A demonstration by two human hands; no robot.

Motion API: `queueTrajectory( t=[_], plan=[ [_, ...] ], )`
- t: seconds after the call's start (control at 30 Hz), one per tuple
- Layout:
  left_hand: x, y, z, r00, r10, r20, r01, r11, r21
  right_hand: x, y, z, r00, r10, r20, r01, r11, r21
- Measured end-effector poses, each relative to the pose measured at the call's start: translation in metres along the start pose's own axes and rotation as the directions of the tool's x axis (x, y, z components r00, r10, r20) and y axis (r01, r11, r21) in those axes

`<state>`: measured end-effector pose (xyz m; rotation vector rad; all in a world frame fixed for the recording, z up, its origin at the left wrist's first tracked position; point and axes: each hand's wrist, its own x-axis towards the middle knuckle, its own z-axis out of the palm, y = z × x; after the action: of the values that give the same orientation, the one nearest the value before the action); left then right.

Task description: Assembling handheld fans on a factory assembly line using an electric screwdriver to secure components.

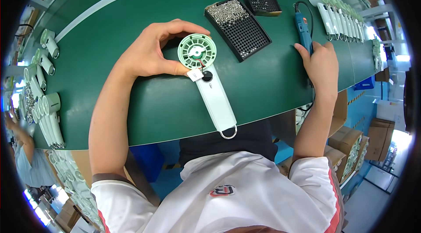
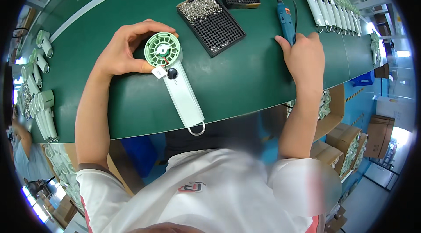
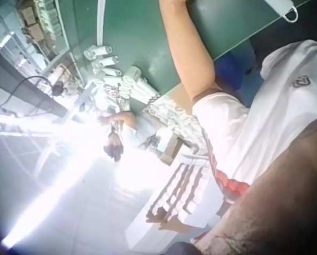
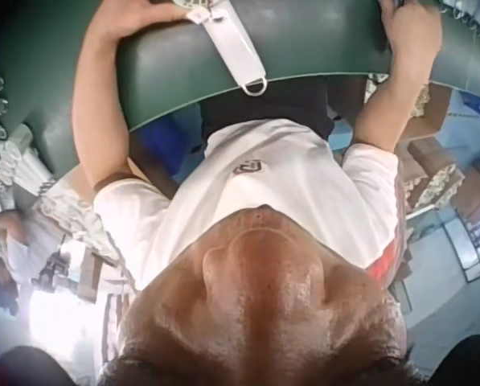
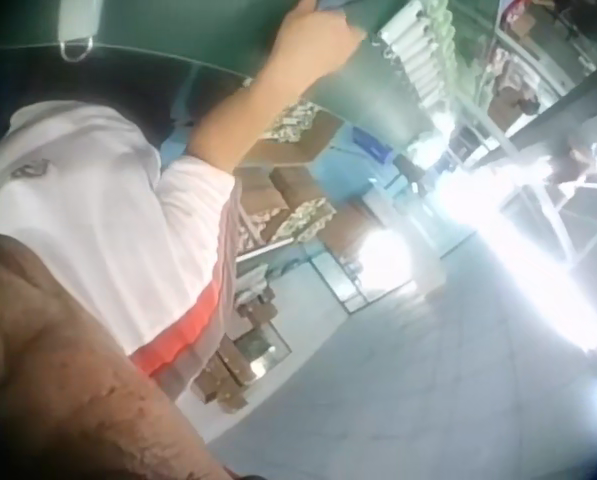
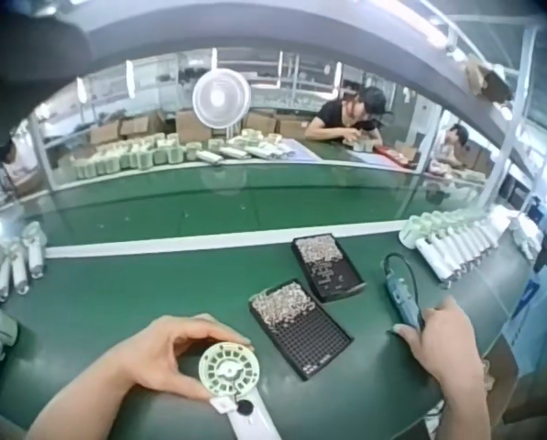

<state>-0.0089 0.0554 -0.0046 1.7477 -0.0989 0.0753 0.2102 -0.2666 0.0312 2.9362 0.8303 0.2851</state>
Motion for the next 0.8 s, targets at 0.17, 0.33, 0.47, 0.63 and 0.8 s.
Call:
queueTrajectory(
  t=[0.17,0.33,0.47,0.63,0.8],
  plan=[
    [-0.001,0.000,0.004,1.000,0.010,-0.015,-0.010,1.000,0.020,0.005,0.014,0.020,1.000,-0.002,0.006,0.002,1.000,0.003],
    [0.006,-0.001,0.008,0.999,0.038,0.005,-0.038,0.998,0.041,-0.007,0.068,-0.001,0.955,0.287,0.081,-0.291,0.839,0.459],
    [0.002,-0.001,0.006,1.000,0.024,-0.003,-0.024,0.999,0.037,-0.032,0.082,-0.039,0.839,0.523,0.149,-0.380,0.368,0.849],
    [0.002,0.001,0.003,1.000,0.007,-0.009,-0.007,0.999,0.033,-0.053,0.080,-0.056,0.847,0.461,0.263,-0.391,0.205,0.897],
    [0.001,0.002,0.004,1.000,-0.012,-0.017,0.013,0.999,0.039,-0.049,0.070,-0.029,0.990,0.108,-0.092,0.142,-0.769,0.624]
  ],
)
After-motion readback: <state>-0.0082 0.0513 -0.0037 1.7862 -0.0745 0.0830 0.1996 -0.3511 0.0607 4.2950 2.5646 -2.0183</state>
